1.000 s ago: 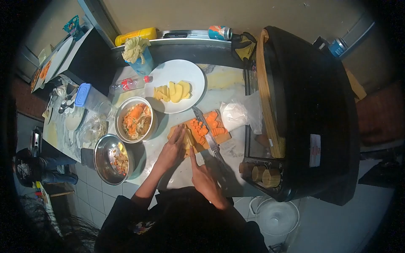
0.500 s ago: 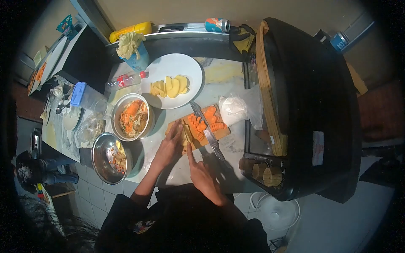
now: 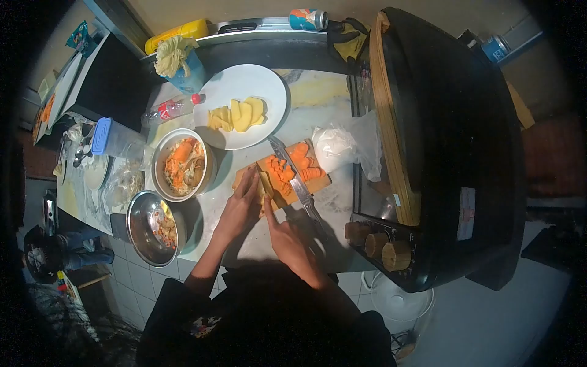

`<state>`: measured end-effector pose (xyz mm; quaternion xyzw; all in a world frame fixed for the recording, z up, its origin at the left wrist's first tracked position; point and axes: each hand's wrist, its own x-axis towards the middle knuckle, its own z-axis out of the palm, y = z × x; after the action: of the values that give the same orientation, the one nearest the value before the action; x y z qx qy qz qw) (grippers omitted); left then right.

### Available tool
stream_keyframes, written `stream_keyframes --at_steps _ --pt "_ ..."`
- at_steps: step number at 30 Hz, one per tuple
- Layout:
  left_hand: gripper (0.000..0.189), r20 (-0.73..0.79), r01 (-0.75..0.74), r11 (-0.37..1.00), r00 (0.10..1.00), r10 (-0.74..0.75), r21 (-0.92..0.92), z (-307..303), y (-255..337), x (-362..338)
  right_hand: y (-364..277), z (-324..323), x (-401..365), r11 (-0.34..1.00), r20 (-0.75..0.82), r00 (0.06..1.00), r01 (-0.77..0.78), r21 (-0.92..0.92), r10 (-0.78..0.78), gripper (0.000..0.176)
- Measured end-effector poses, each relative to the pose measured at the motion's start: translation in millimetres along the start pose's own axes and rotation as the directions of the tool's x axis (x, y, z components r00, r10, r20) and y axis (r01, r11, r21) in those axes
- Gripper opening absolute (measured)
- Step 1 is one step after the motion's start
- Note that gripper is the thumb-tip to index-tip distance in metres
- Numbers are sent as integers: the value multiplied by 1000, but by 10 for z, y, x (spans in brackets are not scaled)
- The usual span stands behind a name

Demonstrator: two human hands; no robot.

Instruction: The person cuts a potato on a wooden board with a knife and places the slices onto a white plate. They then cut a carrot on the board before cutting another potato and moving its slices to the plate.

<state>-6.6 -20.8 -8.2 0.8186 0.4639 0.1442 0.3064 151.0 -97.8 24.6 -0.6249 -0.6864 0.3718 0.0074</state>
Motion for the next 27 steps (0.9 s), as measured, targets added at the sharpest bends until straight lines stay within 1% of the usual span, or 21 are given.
stream_keyframes --at_steps 2,4,6,9,13,15,19,21,25,27 --pt "65 -5 -23 1000 1000 23 -8 -21 13 -9 46 111 40 1000 -18 1000 5 2 -5 97" --pt "67 -14 -45 999 999 45 -17 -43 27 -2 22 79 51 1000 -35 999 11 0 -11 96" --pt "69 -13 -67 998 998 67 3 -41 49 -7 5 16 -5 996 -78 996 49 73 -43 96" --pt "70 -6 -56 998 998 56 -9 -53 53 -6 35 59 4 993 -97 994 61 104 -50 96" --pt "70 -21 -62 997 998 63 36 -22 42 -9 41 134 -21 999 -116 993 42 34 -38 97" --pt "70 -44 -72 996 996 75 57 0 32 -8 79 185 -73 1000 -89 996 27 -6 -27 99" --pt "70 -29 -82 994 996 84 73 -29 49 -18 99 226 -208 1000 -68 998 -1 -15 0 99" --pt "69 -44 -88 995 995 90 38 -13 34 -23 106 235 -301 1000 -20 1000 -19 -1 19 99" --pt "69 -52 -76 996 996 78 39 11 20 -22 139 240 -506 999 -45 999 -9 -35 7 99" --pt "69 -80 -105 993 991 109 54 25 -1 -23 107 176 -599 999 3 1000 -27 -23 27 88"
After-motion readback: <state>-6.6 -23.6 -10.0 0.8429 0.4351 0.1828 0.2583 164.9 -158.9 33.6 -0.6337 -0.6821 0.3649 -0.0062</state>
